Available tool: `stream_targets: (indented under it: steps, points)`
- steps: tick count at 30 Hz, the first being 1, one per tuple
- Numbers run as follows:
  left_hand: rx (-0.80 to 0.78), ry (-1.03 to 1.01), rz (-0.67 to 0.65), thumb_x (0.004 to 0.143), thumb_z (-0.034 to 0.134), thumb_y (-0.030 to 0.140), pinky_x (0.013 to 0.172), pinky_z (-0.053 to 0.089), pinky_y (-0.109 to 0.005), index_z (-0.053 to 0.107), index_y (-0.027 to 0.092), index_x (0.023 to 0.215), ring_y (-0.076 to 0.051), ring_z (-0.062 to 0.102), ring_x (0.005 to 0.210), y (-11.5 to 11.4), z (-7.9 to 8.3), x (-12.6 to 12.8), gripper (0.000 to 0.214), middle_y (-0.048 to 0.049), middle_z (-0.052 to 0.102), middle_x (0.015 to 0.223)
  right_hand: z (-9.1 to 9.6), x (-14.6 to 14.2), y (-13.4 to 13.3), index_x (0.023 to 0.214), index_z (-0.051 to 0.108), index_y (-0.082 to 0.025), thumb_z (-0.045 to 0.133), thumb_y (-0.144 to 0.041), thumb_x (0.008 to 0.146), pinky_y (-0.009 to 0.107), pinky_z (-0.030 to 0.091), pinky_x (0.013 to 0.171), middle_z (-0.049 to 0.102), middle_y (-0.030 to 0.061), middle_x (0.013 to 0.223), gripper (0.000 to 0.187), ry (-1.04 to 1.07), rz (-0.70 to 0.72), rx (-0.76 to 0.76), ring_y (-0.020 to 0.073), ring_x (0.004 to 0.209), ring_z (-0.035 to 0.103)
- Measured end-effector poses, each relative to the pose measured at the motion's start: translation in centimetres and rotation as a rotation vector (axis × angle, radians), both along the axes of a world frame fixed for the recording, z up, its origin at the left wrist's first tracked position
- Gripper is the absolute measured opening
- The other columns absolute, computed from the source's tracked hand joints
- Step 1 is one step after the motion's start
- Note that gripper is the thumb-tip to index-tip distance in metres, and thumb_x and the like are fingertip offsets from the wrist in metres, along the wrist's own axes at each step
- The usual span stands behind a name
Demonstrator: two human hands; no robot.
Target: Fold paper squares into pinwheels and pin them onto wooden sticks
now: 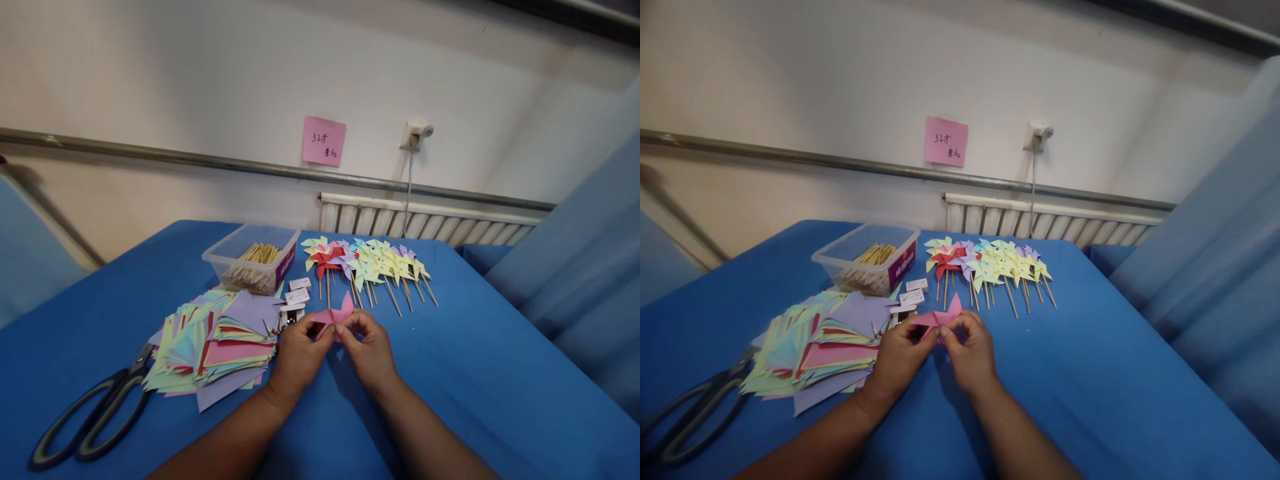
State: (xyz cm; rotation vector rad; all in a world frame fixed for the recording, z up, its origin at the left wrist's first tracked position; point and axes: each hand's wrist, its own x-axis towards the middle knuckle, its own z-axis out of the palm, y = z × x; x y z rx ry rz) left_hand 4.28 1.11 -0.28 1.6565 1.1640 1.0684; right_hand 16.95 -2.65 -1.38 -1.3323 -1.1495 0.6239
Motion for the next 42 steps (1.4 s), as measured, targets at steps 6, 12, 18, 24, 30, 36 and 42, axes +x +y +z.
stream_targets:
  steps: [6,12,18,24,30,36,42]
  points:
    - [-0.079,-0.091,-0.019,0.066,0.066,0.032,0.06,0.046,-0.025,0.069,0.015,0.079,-0.017,0.061,0.064,0.1,0.4,0.2,0.021,-0.0015,0.068,0.069,-0.3,-0.3,0.3,0.07,0.058,-0.017,0.067,-0.03,0.07,0.024,0.045,0.061,0.059,-0.0013,0.066,0.016,0.242,0.072,-0.019,0.0119,0.061,0.054]
    - [-0.085,-0.143,-0.047,0.067,0.066,0.029,0.061,0.047,-0.024,0.069,0.016,0.082,-0.016,0.06,0.066,0.0,0.7,0.1,0.02,-0.0011,0.068,0.07,-0.2,-0.4,0.4,0.118,0.045,-0.022,0.07,-0.029,0.067,0.025,0.048,0.061,0.064,-0.0019,0.073,0.057,0.484,0.133,-0.005,0.0136,0.065,0.059]
    - [-0.051,-0.115,-0.063,0.069,0.066,0.029,0.06,0.045,-0.023,0.068,0.017,0.078,-0.014,0.058,0.063,0.1,0.5,0.0,0.016,0.0008,0.064,0.066,-0.1,0.1,0.4,0.079,0.062,-0.015,0.07,-0.03,0.067,0.026,0.046,0.063,0.066,0.0013,0.073,0.02,0.442,0.222,-0.062,0.0136,0.065,0.058]
    - [-0.015,-0.061,-0.082,0.071,0.062,0.026,0.064,0.045,-0.023,0.069,0.017,0.081,-0.015,0.059,0.067,0.1,0.5,-0.1,0.014,0.0002,0.066,0.07,-0.4,0.3,0.3,0.078,0.065,-0.015,0.069,-0.025,0.069,0.025,0.045,0.063,0.066,0.0009,0.072,0.014,0.36,0.174,-0.048,0.0132,0.065,0.057]
    - [-0.001,-0.037,-0.054,0.07,0.064,0.025,0.061,0.044,-0.022,0.069,0.017,0.079,-0.015,0.059,0.065,-0.3,1.2,-0.1,0.013,0.0005,0.067,0.068,-0.2,0.3,0.1,0.077,0.065,-0.015,0.066,-0.026,0.072,0.025,0.044,0.062,0.065,0.0012,0.07,0.012,0.22,0.145,-0.03,0.0137,0.064,0.056]
    - [-0.05,-0.078,-0.025,0.066,0.067,0.03,0.059,0.043,-0.023,0.069,0.016,0.078,-0.015,0.058,0.062,-0.4,0.7,0.1,0.018,-0.0006,0.067,0.067,0.2,0.3,0.0,0.084,0.066,-0.016,0.064,-0.026,0.073,0.028,0.047,0.067,0.067,0.0025,0.077,0.015,0.192,0.135,-0.008,0.0158,0.069,0.059]
    - [-0.085,-0.162,-0.032,0.065,0.068,0.028,0.053,0.037,-0.021,0.057,0.016,0.062,-0.01,0.047,0.054,0.1,0.2,0.2,0.016,0.0051,0.051,0.055,-0.2,0.2,0.0,0.086,0.065,-0.015,0.063,-0.028,0.075,0.028,0.046,0.066,0.066,0.0027,0.078,0.017,0.29,0.182,-0.014,0.0151,0.07,0.058]
